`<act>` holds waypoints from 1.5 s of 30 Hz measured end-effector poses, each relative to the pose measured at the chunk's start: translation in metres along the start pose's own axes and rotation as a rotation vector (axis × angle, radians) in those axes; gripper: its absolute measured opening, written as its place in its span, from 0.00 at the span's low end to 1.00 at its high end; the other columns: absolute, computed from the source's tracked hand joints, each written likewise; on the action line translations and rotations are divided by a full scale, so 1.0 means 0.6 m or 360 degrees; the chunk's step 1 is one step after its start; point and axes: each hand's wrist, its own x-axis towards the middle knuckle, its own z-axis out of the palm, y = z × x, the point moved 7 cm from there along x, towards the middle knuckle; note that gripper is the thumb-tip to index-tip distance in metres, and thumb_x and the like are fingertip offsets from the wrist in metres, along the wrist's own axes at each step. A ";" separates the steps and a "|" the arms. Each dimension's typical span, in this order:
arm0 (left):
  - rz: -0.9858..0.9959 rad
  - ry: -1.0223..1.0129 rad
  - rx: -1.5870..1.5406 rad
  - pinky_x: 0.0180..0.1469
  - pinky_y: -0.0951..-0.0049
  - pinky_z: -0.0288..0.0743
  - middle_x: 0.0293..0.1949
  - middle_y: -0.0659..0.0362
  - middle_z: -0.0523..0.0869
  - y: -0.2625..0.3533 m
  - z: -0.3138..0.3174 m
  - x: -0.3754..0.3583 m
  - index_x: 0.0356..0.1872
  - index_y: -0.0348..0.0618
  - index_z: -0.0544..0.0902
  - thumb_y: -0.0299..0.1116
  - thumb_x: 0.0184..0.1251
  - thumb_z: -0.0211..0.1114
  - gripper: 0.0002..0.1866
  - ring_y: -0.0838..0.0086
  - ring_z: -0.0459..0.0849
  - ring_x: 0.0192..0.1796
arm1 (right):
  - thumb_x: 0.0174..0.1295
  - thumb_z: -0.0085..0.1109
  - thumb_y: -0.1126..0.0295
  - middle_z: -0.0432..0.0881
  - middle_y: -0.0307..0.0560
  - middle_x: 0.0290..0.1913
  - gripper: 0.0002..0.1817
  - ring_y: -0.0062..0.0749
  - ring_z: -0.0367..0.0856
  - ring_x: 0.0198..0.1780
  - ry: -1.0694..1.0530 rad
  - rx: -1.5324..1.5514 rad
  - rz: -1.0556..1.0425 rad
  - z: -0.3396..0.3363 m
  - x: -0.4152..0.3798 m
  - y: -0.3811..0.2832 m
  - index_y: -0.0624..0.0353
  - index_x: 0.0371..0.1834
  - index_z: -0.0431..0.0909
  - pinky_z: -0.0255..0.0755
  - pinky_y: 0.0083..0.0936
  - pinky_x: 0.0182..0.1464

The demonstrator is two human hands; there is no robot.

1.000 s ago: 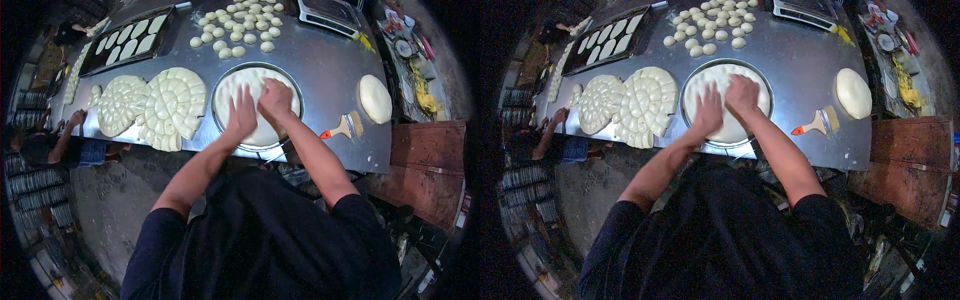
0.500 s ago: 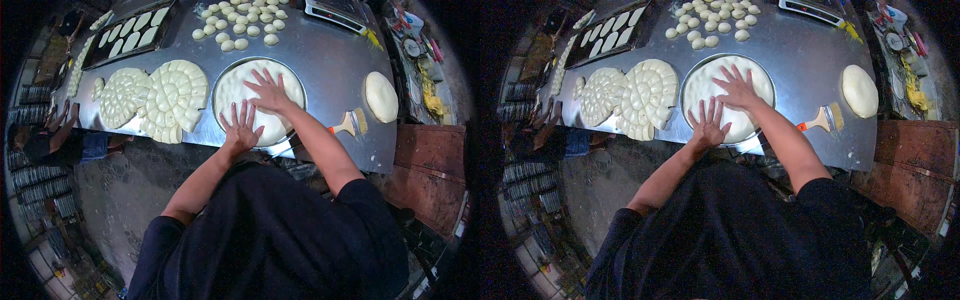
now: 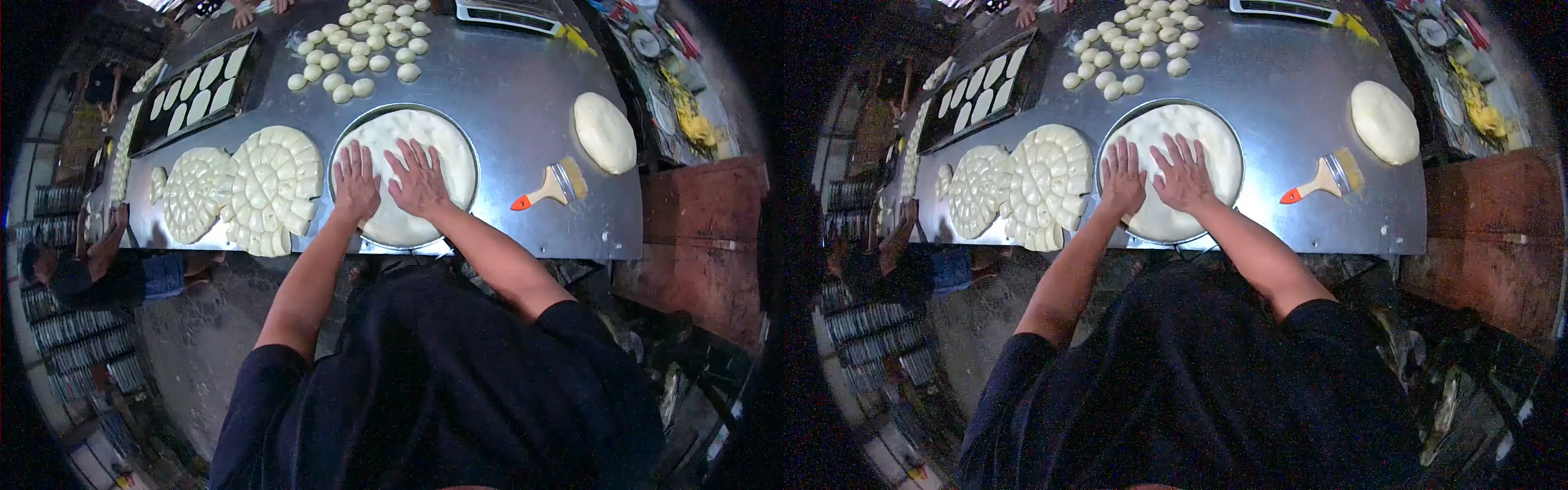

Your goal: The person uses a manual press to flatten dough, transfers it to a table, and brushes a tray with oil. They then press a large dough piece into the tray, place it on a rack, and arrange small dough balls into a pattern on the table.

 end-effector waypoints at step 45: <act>-0.0579 -0.0907 -0.1730 0.43 0.65 0.80 0.40 0.48 0.88 0.187 0.157 -0.524 0.41 0.23 0.83 0.42 0.59 0.76 0.25 0.68 0.86 0.38 | 0.53 0.74 0.64 0.85 0.43 0.35 0.21 0.28 0.78 0.28 0.1616 0.2065 0.2656 0.007 -1.071 -0.175 0.69 0.43 0.82 0.72 0.26 0.30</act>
